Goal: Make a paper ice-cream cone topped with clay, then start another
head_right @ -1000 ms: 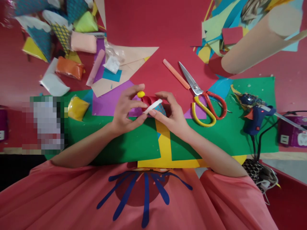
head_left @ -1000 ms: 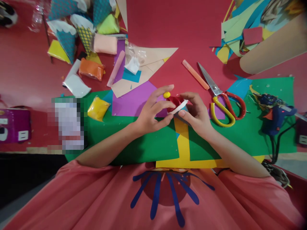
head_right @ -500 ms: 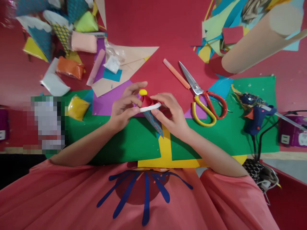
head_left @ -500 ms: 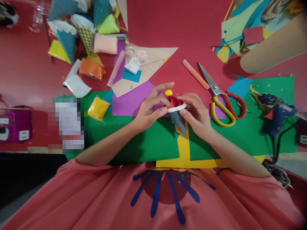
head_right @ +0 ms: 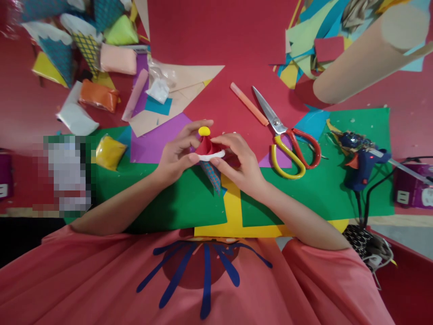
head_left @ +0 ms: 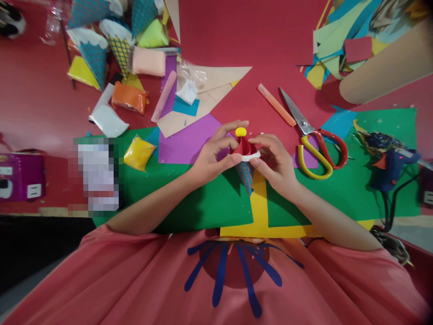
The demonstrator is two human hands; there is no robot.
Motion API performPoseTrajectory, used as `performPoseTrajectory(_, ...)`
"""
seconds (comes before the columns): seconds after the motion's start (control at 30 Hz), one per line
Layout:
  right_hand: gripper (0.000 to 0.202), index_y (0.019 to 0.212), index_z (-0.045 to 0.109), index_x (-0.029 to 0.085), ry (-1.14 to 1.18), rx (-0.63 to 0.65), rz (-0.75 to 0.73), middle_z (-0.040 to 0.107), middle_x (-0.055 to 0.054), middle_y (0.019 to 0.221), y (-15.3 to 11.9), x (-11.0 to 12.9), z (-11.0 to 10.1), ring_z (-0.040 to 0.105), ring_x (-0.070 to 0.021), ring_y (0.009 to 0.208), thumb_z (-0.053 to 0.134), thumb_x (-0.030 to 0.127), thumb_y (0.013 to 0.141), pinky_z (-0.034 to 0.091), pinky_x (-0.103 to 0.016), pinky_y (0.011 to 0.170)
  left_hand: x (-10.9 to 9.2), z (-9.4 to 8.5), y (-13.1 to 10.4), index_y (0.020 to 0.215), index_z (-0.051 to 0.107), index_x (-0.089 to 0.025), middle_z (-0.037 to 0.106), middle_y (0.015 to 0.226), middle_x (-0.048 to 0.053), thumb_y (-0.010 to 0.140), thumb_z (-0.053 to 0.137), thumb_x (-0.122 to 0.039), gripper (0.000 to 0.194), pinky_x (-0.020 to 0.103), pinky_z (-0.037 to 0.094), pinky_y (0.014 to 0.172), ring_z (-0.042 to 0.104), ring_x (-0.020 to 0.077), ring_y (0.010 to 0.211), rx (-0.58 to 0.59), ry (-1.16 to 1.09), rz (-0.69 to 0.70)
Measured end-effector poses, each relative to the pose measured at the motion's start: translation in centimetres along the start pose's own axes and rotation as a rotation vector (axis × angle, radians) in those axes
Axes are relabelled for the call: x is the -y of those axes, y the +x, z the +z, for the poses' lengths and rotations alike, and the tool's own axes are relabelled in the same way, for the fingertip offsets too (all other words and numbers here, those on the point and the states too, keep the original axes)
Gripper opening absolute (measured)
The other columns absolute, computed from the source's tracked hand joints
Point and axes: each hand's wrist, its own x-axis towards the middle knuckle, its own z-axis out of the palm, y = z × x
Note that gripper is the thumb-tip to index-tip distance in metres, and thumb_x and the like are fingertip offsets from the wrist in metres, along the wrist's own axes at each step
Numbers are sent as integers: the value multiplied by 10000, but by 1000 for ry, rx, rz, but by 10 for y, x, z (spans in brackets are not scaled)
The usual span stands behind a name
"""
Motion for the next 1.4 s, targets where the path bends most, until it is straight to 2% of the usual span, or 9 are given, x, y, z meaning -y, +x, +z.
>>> performPoseTrajectory(0.3,218,1102,574,228,-70,-20,-87,650,-60,1032,1,2,2,623,-176,904,618,346,925,551,-353,788,-2,2,0,739,546,-214,587,1397,86,884,628,-519,347,473,444,1111,515,270,1355,30,-25,-40)
performPoseTrajectory(0.43,227,1111,579,239,-58,-21,-114,648,-51,1048,-1,2,2,625,-176,949,640,341,918,554,-354,827,-6,3,1,718,540,-205,601,1375,94,872,625,-562,398,490,438,1109,528,276,1339,21,-64,-83)
performPoseTrajectory(0.53,336,1190,546,274,26,-40,-22,621,-61,1172,-2,1,2,629,-199,1067,631,444,913,564,-365,870,-6,4,1,709,556,-198,619,1344,82,864,648,-547,393,491,426,1117,549,271,1319,2,-145,-115)
performPoseTrajectory(0.63,503,1246,475,291,223,-58,134,595,-74,1240,-1,-1,2,651,-204,1053,586,616,879,591,-365,834,-6,6,2,715,568,-203,630,1320,63,850,649,-582,410,498,427,1115,548,278,1322,-54,-245,-95)
performPoseTrajectory(0.83,605,1225,450,275,589,229,380,694,-29,979,6,-4,0,720,-181,780,584,706,821,609,-326,651,-5,5,2,783,609,-220,609,1360,64,874,636,-552,345,495,444,1106,527,277,1352,-24,-185,-31)
performPoseTrajectory(0.97,648,1211,457,238,590,229,436,698,-42,944,7,-5,0,681,-156,580,619,703,789,520,-260,442,1,5,-1,919,605,-240,614,1353,69,866,697,-437,224,459,462,1100,560,248,1318,-42,-161,22)
performPoseTrajectory(1.07,612,1186,485,231,482,198,384,649,7,814,7,-4,0,573,-100,463,595,702,811,417,-223,373,6,8,-3,1085,533,-294,601,1365,40,856,722,-372,307,404,497,1071,564,213,1321,-84,-233,73)
performPoseTrajectory(1.17,609,1160,521,223,414,150,369,592,34,753,7,-2,-2,496,-74,470,622,699,795,388,-211,393,7,11,-4,1215,441,-339,563,1405,41,824,751,-427,507,394,524,1048,576,216,1312,-74,-257,95)
performPoseTrajectory(1.4,540,1087,595,176,135,164,277,680,-51,957,10,5,-9,637,-184,829,654,635,809,516,-311,703,4,9,-4,1263,372,-379,622,1311,28,784,788,-448,637,385,571,989,639,209,1223,-98,-228,63)
